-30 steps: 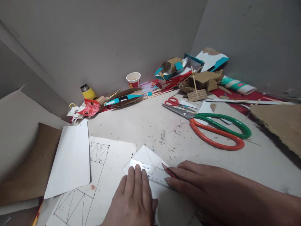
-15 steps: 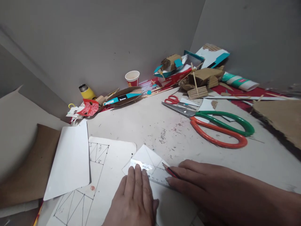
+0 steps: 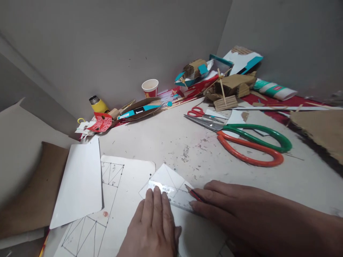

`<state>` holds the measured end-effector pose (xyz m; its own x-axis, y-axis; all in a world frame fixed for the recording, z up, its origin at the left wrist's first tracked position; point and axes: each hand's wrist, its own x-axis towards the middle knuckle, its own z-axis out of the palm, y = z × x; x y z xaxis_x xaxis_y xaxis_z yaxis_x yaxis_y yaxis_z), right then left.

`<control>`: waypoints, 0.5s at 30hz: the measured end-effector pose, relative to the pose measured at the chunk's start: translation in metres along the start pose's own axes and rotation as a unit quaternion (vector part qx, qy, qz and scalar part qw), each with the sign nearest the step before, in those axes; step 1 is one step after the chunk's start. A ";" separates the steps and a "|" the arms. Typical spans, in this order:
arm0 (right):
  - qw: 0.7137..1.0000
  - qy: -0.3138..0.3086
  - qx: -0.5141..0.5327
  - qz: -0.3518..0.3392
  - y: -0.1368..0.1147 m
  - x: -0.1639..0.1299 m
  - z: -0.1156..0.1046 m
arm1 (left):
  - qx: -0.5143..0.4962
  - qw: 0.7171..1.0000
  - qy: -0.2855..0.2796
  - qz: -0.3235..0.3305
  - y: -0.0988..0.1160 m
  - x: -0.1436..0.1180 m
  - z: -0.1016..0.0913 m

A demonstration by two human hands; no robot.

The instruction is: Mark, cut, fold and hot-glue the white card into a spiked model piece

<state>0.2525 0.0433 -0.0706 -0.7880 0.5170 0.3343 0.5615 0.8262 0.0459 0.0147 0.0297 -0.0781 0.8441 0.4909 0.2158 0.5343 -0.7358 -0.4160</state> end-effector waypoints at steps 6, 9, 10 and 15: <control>0.998 -0.043 0.044 0.006 0.002 0.000 -0.012 | 0.012 1.000 0.015 0.023 -0.003 -0.001 0.004; 0.998 -0.052 0.044 0.011 0.004 0.000 -0.017 | 0.011 0.999 0.023 0.033 -0.003 0.000 0.003; 0.997 -0.055 0.046 0.015 0.004 0.000 -0.017 | 0.010 0.999 0.025 0.035 -0.003 0.000 0.003; 0.997 -0.059 0.057 0.015 0.004 -0.002 -0.017 | 0.008 0.999 0.013 0.037 -0.006 0.001 0.001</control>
<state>0.2603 0.0417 -0.0549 -0.7991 0.5596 0.2199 0.5589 0.8261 -0.0712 0.0117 0.0354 -0.0765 0.8820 0.4235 0.2066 0.4702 -0.7622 -0.4449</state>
